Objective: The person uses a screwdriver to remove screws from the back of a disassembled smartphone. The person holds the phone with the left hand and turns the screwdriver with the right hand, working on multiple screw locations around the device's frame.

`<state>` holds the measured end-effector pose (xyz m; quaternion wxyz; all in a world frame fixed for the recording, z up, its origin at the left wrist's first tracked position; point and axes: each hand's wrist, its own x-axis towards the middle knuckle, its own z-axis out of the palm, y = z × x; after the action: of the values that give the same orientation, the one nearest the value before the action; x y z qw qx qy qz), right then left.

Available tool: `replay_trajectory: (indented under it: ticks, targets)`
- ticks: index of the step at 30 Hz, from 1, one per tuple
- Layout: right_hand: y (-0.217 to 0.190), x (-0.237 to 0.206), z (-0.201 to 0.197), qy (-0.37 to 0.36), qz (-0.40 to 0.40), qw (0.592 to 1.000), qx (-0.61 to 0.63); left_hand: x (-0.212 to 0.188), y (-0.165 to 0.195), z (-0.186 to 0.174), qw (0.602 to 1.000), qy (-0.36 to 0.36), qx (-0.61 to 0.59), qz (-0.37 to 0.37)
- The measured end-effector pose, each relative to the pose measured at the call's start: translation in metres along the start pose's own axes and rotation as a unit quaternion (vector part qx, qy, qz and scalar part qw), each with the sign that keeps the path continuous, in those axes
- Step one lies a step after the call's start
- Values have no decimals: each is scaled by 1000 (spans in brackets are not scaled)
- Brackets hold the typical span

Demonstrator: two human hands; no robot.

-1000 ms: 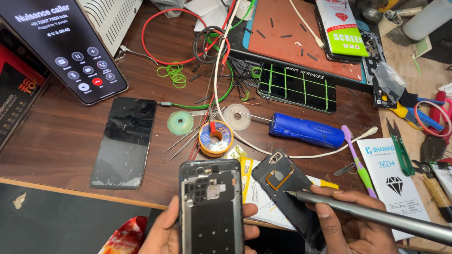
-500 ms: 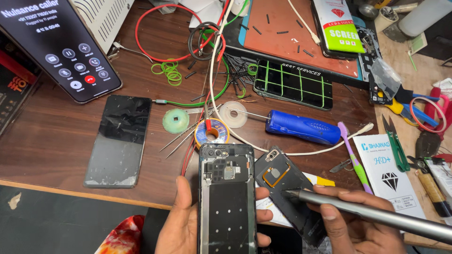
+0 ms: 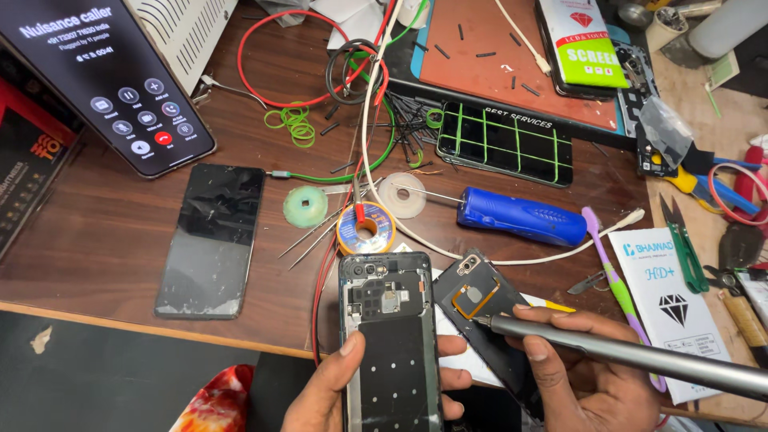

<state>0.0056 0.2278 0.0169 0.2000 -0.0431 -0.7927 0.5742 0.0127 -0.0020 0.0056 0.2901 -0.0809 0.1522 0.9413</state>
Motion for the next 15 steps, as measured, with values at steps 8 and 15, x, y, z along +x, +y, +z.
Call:
replay_trajectory:
  ticks: [8, 15]
  targets:
    - [2, 0, -7, -13, -6, 1000, -16, 2, 2, 5, 998, 48, 28, -16]
    - [-4, -5, 7, 18, 7, 1000, -9, 5, -1, 9, 997, 65, 39, 13]
